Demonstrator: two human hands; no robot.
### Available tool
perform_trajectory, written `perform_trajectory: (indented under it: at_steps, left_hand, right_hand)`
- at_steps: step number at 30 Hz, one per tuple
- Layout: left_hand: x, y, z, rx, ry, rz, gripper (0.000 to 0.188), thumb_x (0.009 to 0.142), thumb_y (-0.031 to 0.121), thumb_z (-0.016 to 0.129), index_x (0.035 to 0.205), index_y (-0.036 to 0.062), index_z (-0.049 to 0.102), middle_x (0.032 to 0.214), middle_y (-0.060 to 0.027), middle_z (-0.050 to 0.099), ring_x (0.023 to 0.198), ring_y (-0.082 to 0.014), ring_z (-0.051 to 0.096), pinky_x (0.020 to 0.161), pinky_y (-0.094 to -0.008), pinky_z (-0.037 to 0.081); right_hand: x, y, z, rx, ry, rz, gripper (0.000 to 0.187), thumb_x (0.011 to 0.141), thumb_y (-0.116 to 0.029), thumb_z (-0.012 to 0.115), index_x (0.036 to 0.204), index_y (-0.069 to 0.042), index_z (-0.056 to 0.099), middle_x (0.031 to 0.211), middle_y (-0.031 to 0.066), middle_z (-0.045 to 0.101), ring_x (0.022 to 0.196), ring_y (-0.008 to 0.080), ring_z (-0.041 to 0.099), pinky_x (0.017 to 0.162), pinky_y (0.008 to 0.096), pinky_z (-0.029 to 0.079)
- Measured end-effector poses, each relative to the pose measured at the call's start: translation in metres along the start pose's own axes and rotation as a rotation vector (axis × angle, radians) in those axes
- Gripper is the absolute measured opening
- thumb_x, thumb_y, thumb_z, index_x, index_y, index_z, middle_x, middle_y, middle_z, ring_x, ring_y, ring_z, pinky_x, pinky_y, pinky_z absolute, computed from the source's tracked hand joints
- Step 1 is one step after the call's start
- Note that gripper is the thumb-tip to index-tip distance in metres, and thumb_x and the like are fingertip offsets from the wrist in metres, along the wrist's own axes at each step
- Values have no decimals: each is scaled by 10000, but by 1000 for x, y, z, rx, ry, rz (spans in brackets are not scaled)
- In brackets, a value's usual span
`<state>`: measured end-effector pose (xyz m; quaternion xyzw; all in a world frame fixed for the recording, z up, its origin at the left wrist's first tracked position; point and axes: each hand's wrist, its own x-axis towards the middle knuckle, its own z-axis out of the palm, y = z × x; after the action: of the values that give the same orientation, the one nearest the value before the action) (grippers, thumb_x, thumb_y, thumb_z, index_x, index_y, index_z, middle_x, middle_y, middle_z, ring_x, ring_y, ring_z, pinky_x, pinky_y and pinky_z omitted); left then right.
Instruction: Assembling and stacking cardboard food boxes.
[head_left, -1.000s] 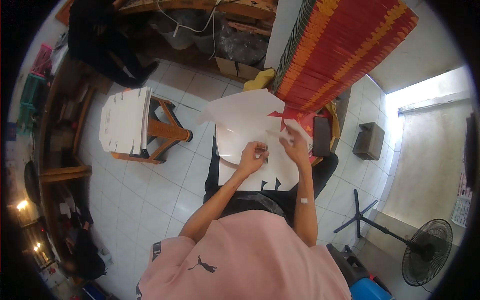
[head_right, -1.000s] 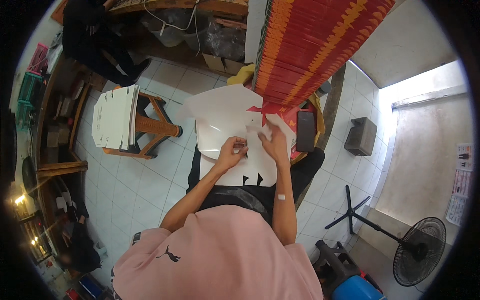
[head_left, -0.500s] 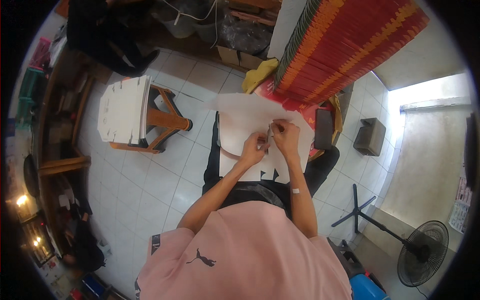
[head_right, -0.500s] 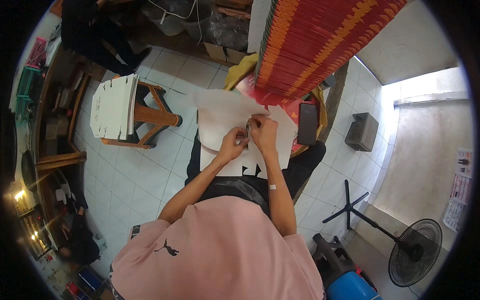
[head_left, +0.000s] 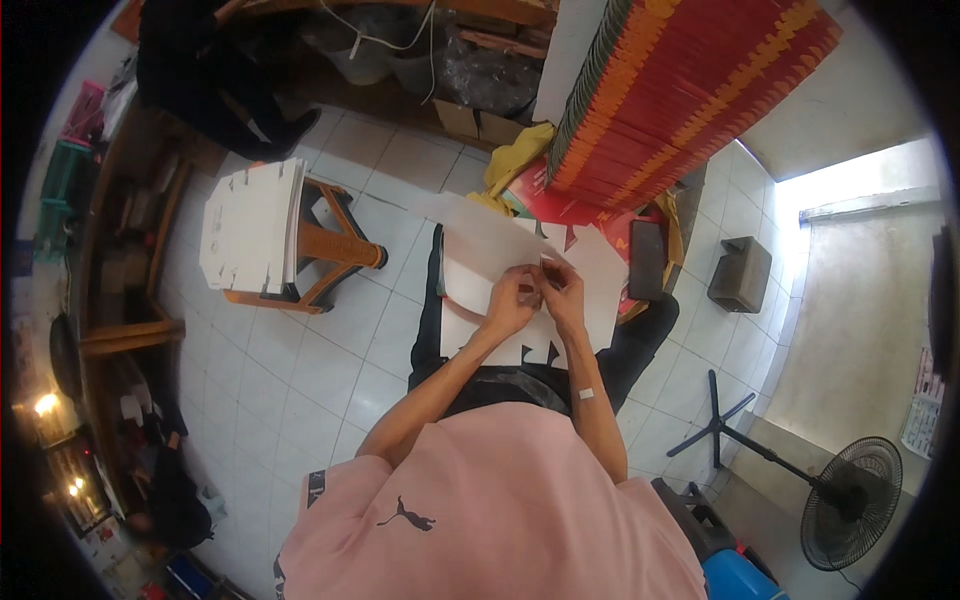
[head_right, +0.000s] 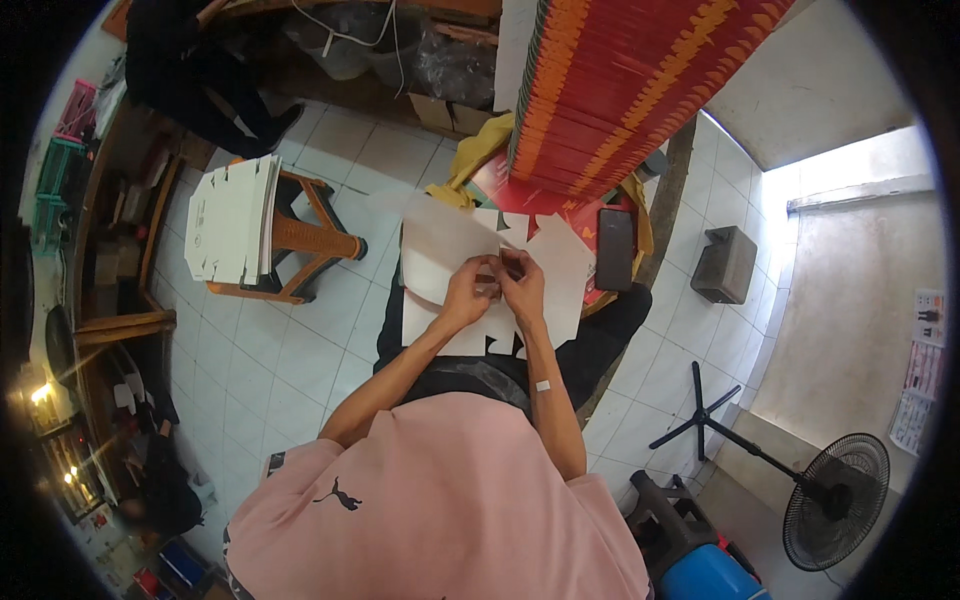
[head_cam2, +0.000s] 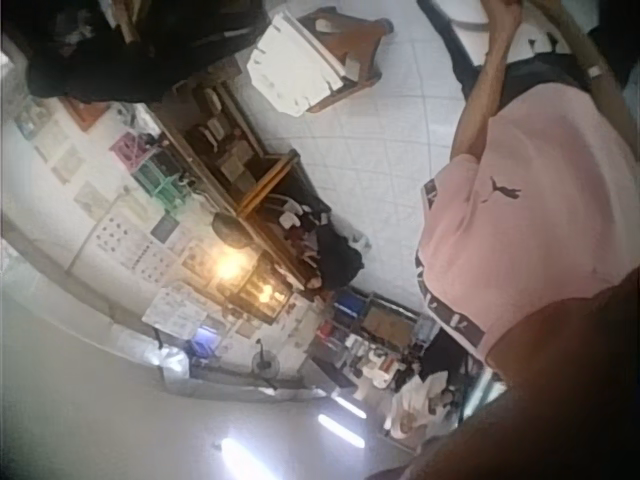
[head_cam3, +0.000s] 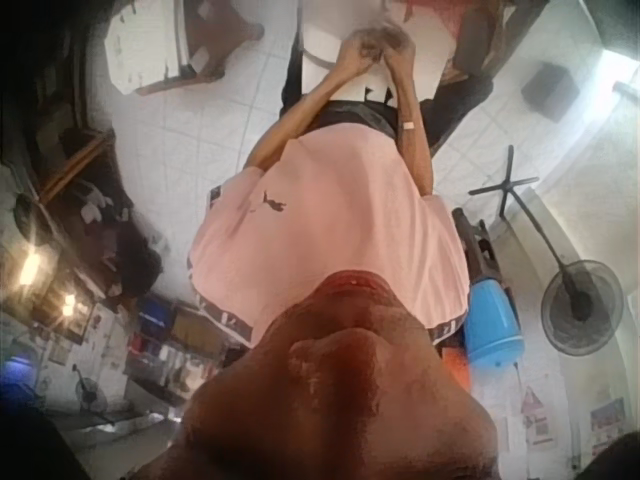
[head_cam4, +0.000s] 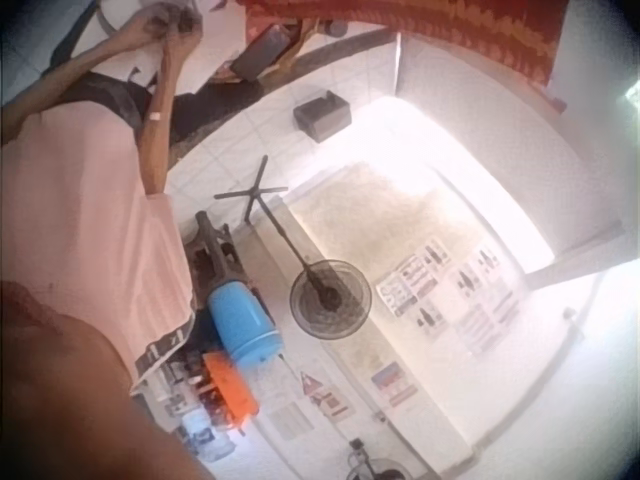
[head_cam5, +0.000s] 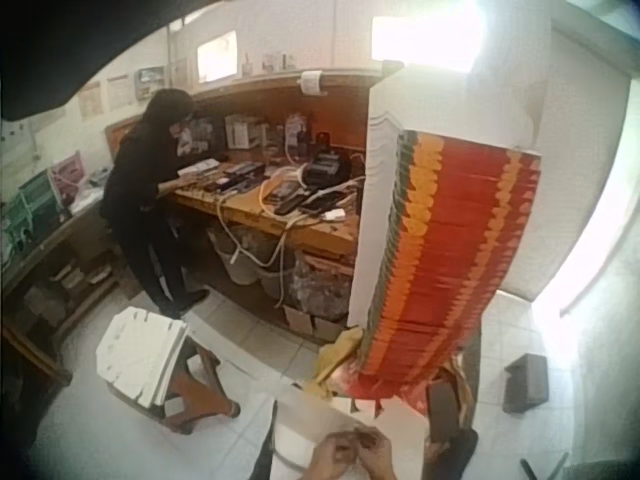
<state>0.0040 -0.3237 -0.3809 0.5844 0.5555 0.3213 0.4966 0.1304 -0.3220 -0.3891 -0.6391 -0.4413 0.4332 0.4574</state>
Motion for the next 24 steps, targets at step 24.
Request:
perform_trajectory:
  at_steps: [24]
  left_hand:
    - [1, 55, -77, -389, 148, 254, 833, 652, 136, 463, 1465, 20, 319, 1469, -166, 351, 1440, -295, 290, 1209, -387, 182]
  right_hand:
    - [10, -96, -27, -209, 182, -136, 538, 1051, -256, 444, 1440, 114, 414, 1385, 352, 514, 1324, 458, 490, 1112, 429, 372]
